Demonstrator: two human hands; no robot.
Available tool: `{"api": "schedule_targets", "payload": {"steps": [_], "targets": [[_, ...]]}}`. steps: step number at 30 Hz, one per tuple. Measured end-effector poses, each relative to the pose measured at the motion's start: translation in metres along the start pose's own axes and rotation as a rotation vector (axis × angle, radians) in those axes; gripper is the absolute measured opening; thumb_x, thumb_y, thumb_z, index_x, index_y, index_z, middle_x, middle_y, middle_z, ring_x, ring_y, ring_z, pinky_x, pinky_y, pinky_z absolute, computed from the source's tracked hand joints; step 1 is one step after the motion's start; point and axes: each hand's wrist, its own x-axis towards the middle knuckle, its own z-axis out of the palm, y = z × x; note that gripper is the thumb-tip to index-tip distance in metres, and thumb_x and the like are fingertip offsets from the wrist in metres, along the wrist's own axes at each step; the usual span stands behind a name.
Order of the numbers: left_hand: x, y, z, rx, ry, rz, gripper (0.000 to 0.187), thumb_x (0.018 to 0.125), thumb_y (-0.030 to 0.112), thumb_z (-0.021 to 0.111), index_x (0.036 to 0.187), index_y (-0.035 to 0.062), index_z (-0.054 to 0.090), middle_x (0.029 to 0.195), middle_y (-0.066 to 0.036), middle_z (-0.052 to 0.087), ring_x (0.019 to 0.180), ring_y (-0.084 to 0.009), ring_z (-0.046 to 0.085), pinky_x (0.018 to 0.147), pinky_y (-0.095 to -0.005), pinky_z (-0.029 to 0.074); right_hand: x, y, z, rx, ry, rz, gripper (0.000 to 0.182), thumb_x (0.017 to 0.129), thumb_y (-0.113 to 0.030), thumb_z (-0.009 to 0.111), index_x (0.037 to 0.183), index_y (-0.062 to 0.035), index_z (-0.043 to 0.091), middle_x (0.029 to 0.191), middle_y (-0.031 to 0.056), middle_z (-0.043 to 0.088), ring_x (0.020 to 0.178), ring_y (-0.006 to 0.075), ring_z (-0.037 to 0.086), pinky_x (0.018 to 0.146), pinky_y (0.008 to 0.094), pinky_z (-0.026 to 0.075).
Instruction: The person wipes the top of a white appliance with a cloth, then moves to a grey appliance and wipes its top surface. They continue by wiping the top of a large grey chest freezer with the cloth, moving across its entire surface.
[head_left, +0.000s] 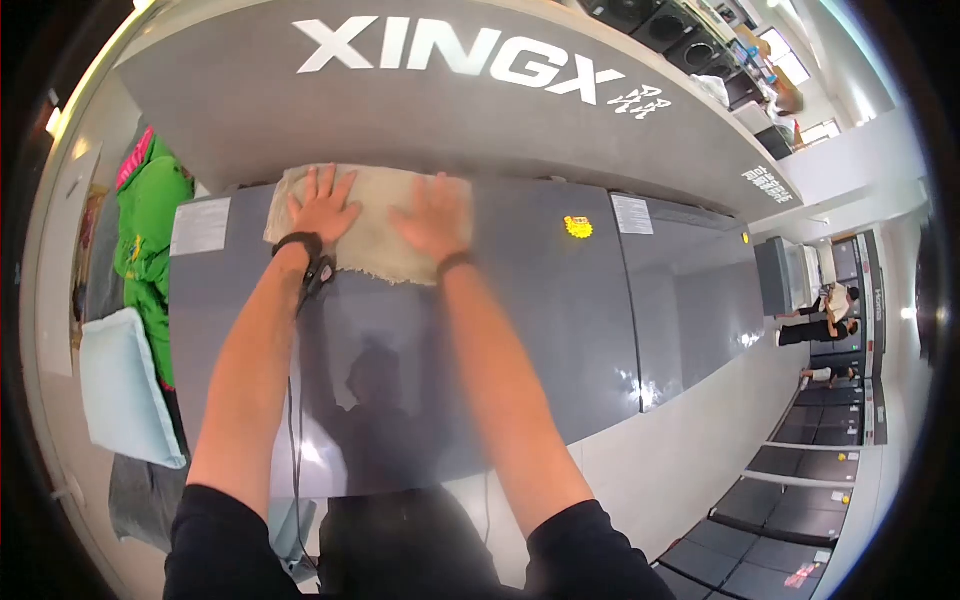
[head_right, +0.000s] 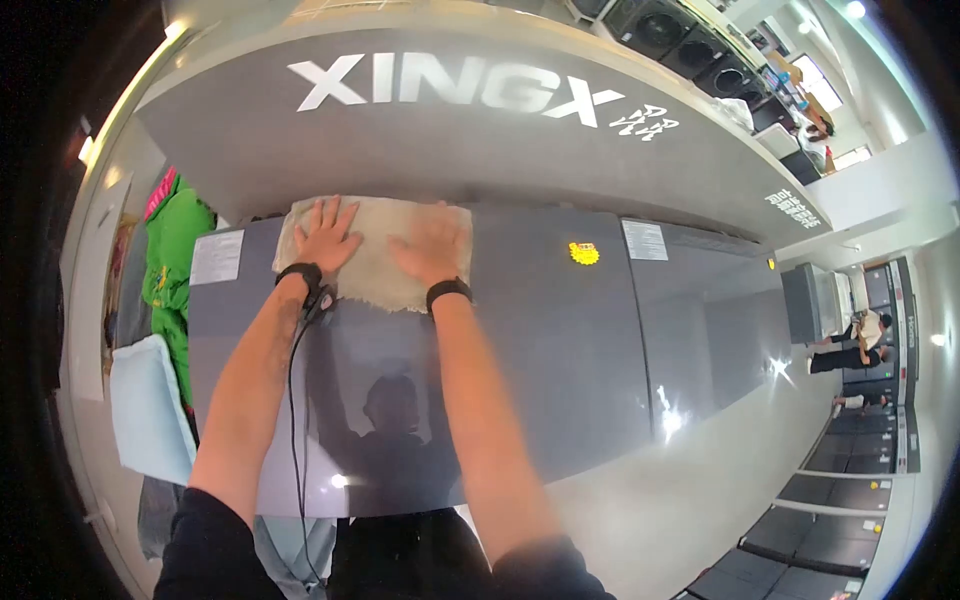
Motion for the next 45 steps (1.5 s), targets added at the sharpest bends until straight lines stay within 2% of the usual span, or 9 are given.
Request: {"api": "schedule_targets", "payload": {"steps": [12, 15, 18, 21, 24, 27, 31, 42, 45], "targets": [[-0.126, 0.002, 0.039, 0.172, -0.012, -0.018, 0.066, 0.098, 0.054, 0.04, 0.159, 0.0328, 0.024, 0.169, -0.007, 0.009, 0.155, -0.0344, 0.005, 0.117, -0.0691, 0.011, -0.112, 0.003, 0.006, -0.027, 0.06, -0.169, 0.081, 0.09, -0.057, 0.055, 0.151, -0.007, 0.04, 0.161, 0.0225, 0.026, 0.151, 0.0388, 0.017, 0.122, 0.054, 0.013], [-0.168, 0.002, 0.061, 0.133, 0.012, -0.033, 0.068, 0.097, 0.055, 0.04, 0.159, 0.0327, 0.023, 0.169, -0.007, 0.006, 0.155, -0.0339, 0.002, 0.117, -0.0691, 0.007, -0.149, 0.011, 0.014, -0.027, -0.106, -0.117, 0.091, 0.092, -0.065, 0.047, 0.161, -0.0125, 0.02, 0.169, 0.0146, 0.003, 0.155, 0.0351, -0.003, 0.123, 0.0529, 0.001], [-0.228, 0.011, 0.063, 0.054, -0.031, -0.048, 0.07, 0.097, 0.056, 0.04, 0.16, 0.0336, 0.02, 0.17, -0.006, 0.003, 0.155, -0.0337, -0.002, 0.117, -0.0689, 0.005, -0.202, 0.014, 0.021, -0.076, -0.146, -0.095, 0.087, 0.094, -0.061, 0.048, 0.161, -0.0153, 0.019, 0.169, 0.0136, 0.003, 0.155, 0.0347, -0.003, 0.123, 0.0523, 0.001], [-0.285, 0.018, 0.076, 0.038, -0.06, -0.077, 0.071, 0.097, 0.057, 0.04, 0.16, 0.0336, 0.018, 0.17, -0.005, 0.0, 0.155, -0.0339, -0.005, 0.117, -0.0688, 0.004, -0.255, 0.027, 0.033, -0.045, -0.056, -0.165, 0.086, 0.09, -0.062, 0.051, 0.157, -0.0131, 0.031, 0.166, 0.0176, 0.019, 0.154, 0.0364, 0.011, 0.124, 0.052, 0.008], [-0.335, 0.028, 0.087, 0.023, -0.112, -0.117, 0.072, 0.096, 0.057, 0.04, 0.161, 0.0331, 0.017, 0.17, -0.006, -0.001, 0.155, -0.0346, -0.006, 0.117, -0.0686, 0.003, -0.314, 0.034, 0.029, -0.064, -0.102, -0.167, 0.087, 0.089, -0.064, 0.051, 0.157, -0.0135, 0.031, 0.165, 0.0173, 0.019, 0.154, 0.0362, 0.011, 0.124, 0.0517, 0.008], [-0.379, 0.037, 0.099, 0.04, -0.123, -0.13, 0.073, 0.096, 0.058, 0.041, 0.161, 0.0328, 0.017, 0.17, -0.006, -0.001, 0.155, -0.0348, -0.006, 0.117, -0.0689, 0.005, -0.368, 0.041, 0.016, -0.073, -0.234, -0.14, 0.088, 0.092, -0.057, 0.051, 0.162, -0.0169, 0.016, 0.169, 0.0156, 0.003, 0.155, 0.0353, -0.002, 0.123, 0.0521, 0.002], [-0.426, 0.048, 0.111, 0.062, -0.141, -0.127, 0.074, 0.096, 0.058, 0.041, 0.161, 0.0324, 0.016, 0.17, -0.006, -0.003, 0.155, -0.0358, -0.005, 0.116, -0.0697, 0.007, -0.421, 0.062, 0.033, -0.135, -0.193, -0.192, 0.086, 0.092, -0.061, 0.05, 0.16, -0.016, 0.023, 0.167, 0.0164, 0.012, 0.155, 0.0356, 0.005, 0.123, 0.0524, 0.005], [-0.437, 0.058, 0.113, 0.033, -0.152, -0.163, 0.071, 0.097, 0.056, 0.037, 0.16, 0.0361, 0.014, 0.17, -0.004, -0.002, 0.155, -0.0339, -0.005, 0.117, -0.069, 0.006, -0.426, 0.075, 0.081, -0.189, -0.033, -0.216, 0.081, 0.095, -0.065, 0.043, 0.157, -0.0147, 0.032, 0.164, 0.0166, 0.023, 0.154, 0.0342, 0.013, 0.123, 0.0538, 0.009], [-0.436, 0.061, 0.109, 0.076, -0.199, -0.166, 0.071, 0.097, 0.057, 0.037, 0.161, 0.0361, 0.013, 0.17, -0.004, -0.004, 0.155, -0.0342, -0.005, 0.117, -0.0694, 0.007, -0.443, 0.063, 0.042, -0.166, -0.01, -0.163, 0.082, 0.095, -0.066, 0.041, 0.158, -0.0149, 0.03, 0.165, 0.0163, 0.021, 0.154, 0.0342, 0.013, 0.123, 0.0528, 0.008]]}}
